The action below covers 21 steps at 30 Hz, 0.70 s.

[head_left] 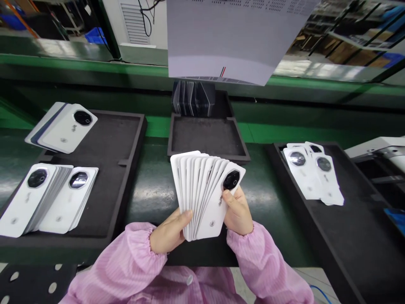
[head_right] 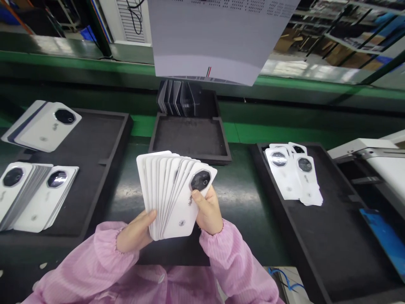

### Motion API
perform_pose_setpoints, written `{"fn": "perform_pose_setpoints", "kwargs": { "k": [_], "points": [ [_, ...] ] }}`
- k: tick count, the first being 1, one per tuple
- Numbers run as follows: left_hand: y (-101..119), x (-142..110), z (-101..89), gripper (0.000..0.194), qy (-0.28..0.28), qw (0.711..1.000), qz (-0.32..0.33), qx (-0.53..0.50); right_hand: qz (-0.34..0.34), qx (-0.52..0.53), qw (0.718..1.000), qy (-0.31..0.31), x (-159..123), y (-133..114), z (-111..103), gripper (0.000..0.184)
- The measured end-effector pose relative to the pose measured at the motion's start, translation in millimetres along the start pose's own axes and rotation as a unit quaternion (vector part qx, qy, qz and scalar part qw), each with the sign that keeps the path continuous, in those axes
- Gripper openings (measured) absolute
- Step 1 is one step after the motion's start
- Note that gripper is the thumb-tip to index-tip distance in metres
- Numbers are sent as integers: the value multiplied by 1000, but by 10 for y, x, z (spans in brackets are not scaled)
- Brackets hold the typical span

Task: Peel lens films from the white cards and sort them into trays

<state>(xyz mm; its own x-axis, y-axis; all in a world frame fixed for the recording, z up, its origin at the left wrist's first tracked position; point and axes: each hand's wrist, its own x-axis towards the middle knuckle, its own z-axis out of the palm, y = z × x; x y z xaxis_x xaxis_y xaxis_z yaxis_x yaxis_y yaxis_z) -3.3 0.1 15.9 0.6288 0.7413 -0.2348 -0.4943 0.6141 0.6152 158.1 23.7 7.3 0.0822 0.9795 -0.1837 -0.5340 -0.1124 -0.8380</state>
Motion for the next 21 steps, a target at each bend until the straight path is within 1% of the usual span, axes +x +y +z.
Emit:
{"fn": "perform_pose_setpoints", "kwargs": {
  "k": [2, 4, 7, 10, 14, 16, 19, 21],
  "points": [
    [-5, 9, 13, 51, 4, 1000, 9, -2, -1, -9, 1000, 2, 2, 11, -8, 46],
    [-26, 9, 1, 46, 18, 999, 27, 22, -10, -12, 1000, 2, 5, 24, -22, 49],
    [-49, -5, -33, 41, 37, 996, 44, 66, -25, -10, 1000, -6, 12, 40, -43, 47],
    [-37, -12, -41, 41, 37, 994, 54, 85, -35, -10, 999, -10, 19, 43, -47, 46],
    [-24, 11, -32, 41, 48, 993, 60, 95, -41, -29, 999, -4, 22, 38, -20, 51],
    [-28, 30, -28, 41, 63, 992, 65, 91, -45, -35, 998, 4, 22, 41, -11, 51],
    [-16, 59, -10, 44, 81, 993, 63, 60, -47, -45, 998, 17, 24, 49, -13, 46],
    [18, 73, 7, 50, 74, 996, 46, 19, -38, -49, 998, 29, 29, 47, -18, 42]
  ]
}}
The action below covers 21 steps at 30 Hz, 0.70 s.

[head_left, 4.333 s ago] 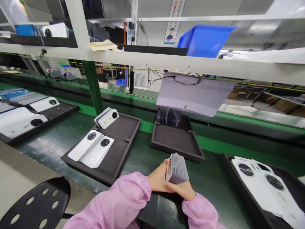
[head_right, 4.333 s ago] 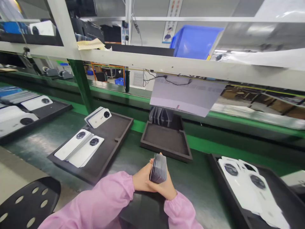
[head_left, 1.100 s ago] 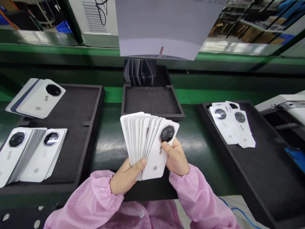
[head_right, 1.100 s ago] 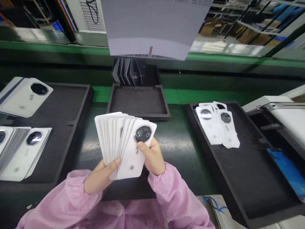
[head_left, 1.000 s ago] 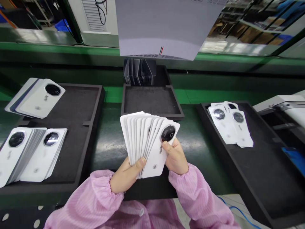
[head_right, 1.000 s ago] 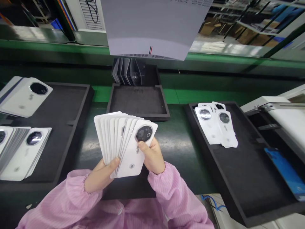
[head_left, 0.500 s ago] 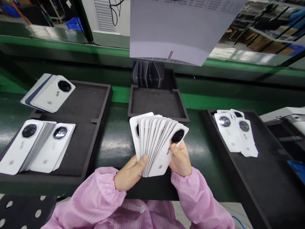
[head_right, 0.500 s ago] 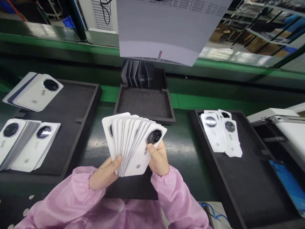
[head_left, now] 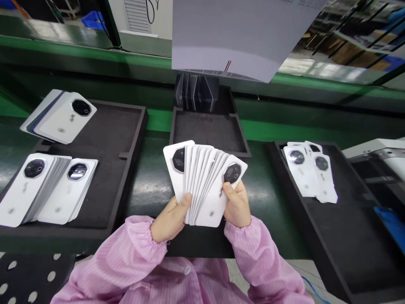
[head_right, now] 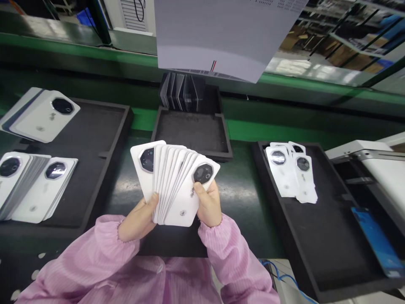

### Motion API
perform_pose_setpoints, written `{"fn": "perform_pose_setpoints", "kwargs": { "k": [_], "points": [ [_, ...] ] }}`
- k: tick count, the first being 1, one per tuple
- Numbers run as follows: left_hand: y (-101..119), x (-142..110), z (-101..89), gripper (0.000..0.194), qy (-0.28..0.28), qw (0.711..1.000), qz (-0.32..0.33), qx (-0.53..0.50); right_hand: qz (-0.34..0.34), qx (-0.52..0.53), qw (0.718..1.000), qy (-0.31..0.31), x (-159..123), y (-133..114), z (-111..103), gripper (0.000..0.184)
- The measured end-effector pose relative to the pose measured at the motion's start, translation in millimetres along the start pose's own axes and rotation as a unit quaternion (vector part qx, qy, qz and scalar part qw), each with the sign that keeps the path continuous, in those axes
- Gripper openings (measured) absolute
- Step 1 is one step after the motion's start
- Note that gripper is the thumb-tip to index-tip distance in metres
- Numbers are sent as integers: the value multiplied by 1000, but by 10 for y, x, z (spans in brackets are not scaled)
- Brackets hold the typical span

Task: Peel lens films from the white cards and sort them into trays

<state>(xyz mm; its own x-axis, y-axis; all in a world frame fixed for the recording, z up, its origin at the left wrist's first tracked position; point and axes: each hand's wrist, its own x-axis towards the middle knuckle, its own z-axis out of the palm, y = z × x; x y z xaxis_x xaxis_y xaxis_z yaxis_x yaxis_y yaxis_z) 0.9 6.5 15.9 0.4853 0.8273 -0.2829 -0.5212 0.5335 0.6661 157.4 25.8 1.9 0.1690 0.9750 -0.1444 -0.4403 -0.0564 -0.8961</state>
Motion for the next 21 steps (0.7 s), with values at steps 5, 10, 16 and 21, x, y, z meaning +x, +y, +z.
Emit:
{"fn": "perform_pose_setpoints", "kwargs": {
  "k": [5, 10, 16, 21],
  "points": [
    [132, 12, -1, 63, -74, 990, -93, -69, 17, 16, 1000, -4, 32, -29, -5, 32],
    [171, 16, -23, 56, -80, 988, -118, -64, 29, 8, 999, -15, 52, -57, -9, 31],
    [63, 26, -7, 52, -49, 991, -14, 126, -20, -1, 1000, -19, 34, -33, -58, 33],
    [38, -16, -27, 42, -33, 944, 29, 327, -170, -88, 979, -66, 1, 61, -195, 28]
  ]
}}
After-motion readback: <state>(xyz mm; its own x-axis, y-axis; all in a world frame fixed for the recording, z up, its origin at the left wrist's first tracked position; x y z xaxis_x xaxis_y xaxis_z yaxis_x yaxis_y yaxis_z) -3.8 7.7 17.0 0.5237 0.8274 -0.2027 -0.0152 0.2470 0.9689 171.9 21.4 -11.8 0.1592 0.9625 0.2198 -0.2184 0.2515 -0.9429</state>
